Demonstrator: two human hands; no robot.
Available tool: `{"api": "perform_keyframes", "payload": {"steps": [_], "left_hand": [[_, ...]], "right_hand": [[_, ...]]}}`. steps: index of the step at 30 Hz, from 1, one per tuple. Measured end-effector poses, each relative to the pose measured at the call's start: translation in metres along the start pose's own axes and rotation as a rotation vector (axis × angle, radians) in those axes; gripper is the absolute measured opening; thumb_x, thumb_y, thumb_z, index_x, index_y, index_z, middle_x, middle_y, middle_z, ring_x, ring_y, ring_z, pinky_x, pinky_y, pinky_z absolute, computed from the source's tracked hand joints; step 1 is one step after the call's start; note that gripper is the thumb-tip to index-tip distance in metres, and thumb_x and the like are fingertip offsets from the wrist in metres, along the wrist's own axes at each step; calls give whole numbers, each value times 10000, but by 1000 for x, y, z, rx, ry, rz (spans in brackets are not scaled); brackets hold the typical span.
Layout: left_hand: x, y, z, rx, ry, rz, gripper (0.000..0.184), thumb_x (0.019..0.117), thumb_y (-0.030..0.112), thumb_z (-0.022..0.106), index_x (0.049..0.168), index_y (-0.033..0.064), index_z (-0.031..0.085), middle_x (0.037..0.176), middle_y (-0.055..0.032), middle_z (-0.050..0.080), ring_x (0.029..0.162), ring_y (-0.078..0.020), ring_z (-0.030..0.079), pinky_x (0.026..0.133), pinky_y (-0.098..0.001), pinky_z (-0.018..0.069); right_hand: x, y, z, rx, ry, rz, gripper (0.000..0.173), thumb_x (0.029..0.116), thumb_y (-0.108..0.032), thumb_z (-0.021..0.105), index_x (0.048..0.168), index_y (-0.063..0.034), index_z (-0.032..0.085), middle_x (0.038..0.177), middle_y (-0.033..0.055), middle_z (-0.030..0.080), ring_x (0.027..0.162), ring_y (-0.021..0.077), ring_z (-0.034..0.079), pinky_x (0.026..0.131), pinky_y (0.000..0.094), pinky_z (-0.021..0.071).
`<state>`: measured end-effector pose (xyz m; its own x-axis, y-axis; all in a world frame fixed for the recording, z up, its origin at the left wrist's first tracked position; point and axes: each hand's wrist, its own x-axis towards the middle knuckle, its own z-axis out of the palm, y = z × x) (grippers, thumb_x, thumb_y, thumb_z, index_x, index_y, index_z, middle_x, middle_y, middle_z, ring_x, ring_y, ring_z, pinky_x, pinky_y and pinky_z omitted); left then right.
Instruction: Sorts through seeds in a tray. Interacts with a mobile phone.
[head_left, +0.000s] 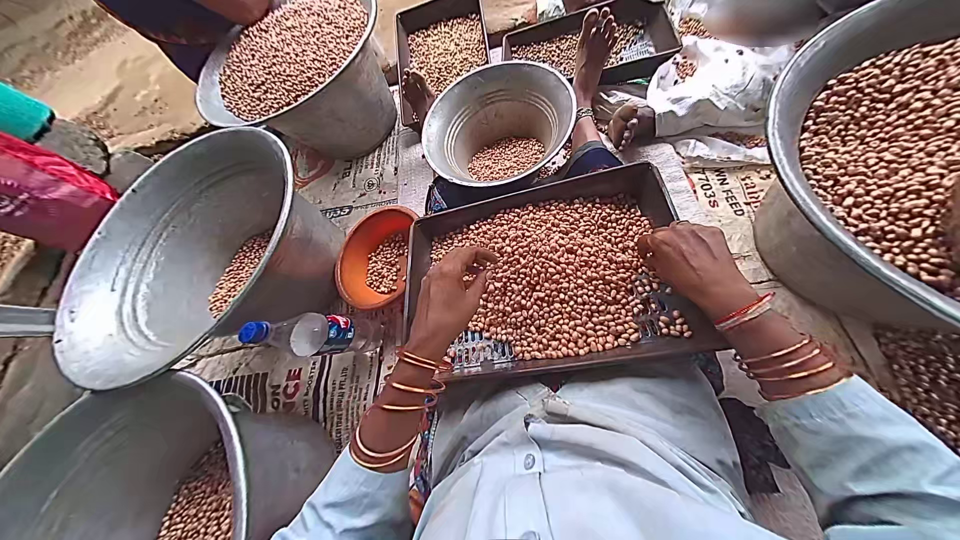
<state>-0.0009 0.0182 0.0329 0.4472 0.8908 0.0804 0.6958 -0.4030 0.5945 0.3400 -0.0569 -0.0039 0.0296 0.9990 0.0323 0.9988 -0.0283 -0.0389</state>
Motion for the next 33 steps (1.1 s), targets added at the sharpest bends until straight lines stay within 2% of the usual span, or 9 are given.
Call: {"api": "perform_keyframes", "payload": {"steps": [5, 13, 17, 19, 23, 26, 28, 30, 33], "left_hand": [[4, 31, 42, 94, -27, 278, 120, 942, 35, 688, 1010, 83, 775, 949, -86, 724, 901, -233, 710, 817, -410, 595], [26, 73, 105, 387, -233, 591, 127, 925, -39, 649, 948, 13, 762, 941, -135, 714, 991, -318, 675, 891, -428, 556], [28, 62, 92, 152, -237, 493, 144, 929, 24, 662, 999, 67, 780, 972, -113, 736, 955, -264, 706, 864, -422, 582], [29, 49, 68, -92, -172, 314, 146, 917, 16, 640, 986, 65, 758, 927, -86, 710, 764, -183, 670, 709, -368, 579], [18, 9, 20, -312, -21, 10, 268, 1016, 75, 399, 1067, 57, 662, 663, -66, 529, 455, -138, 422, 442, -287, 373], [14, -1, 19, -89, -35, 15, 148, 1040, 141, 602, 1093, 79, 725, 654, -25, 567, 511, -115, 458, 524, -309, 422], [9, -1, 32, 75, -47, 58, 131, 982, 121, 671, 1066, 81, 763, 687, -64, 615, 561, -181, 516, 568, -383, 469], [3, 4, 44, 192, -93, 40, 145, 967, 143, 699, 1073, 73, 769, 907, -138, 737, 805, -305, 703, 763, -521, 572], [0, 5, 58, 261, -124, 15, 182, 960, 173, 721, 1098, 61, 762, 1069, -162, 748, 1001, -353, 725, 876, -562, 566]], "right_hand": [[3, -9, -12, -5, -114, 78, 96, 951, -22, 656, 890, -13, 730, 843, 196, 703, 871, 406, 703, 710, 556, 523], [5, -12, -14, -28, -161, 95, 115, 960, -6, 622, 912, -11, 726, 880, 196, 708, 913, 405, 703, 731, 551, 525], [6, -13, -12, -40, -174, 88, 108, 947, -26, 628, 901, -39, 724, 867, 171, 707, 901, 387, 698, 726, 544, 517], [5, -11, -11, -17, -152, 75, 94, 939, -45, 643, 900, -48, 729, 871, 169, 713, 894, 392, 699, 724, 557, 513], [1, -4, -15, 174, -61, 91, 109, 932, -178, 687, 988, -163, 780, 914, 132, 749, 869, 384, 709, 700, 617, 493], [-2, 2, -22, 576, 53, 192, 104, 964, -185, 710, 1019, -164, 795, 864, 97, 736, 762, 308, 676, 664, 586, 481], [-4, 5, -18, 1012, 140, 269, 131, 1010, -116, 607, 1009, -124, 738, 799, -17, 695, 621, 80, 594, 585, 301, 490], [-6, -2, -16, 1414, 167, 326, 203, 1041, -72, 447, 985, -89, 641, 764, -28, 656, 533, 20, 558, 471, 174, 470], [-8, -9, -17, 1250, 59, 303, 118, 1036, -94, 548, 1002, -102, 661, 678, -44, 553, 489, 22, 416, 462, 206, 356]]}}
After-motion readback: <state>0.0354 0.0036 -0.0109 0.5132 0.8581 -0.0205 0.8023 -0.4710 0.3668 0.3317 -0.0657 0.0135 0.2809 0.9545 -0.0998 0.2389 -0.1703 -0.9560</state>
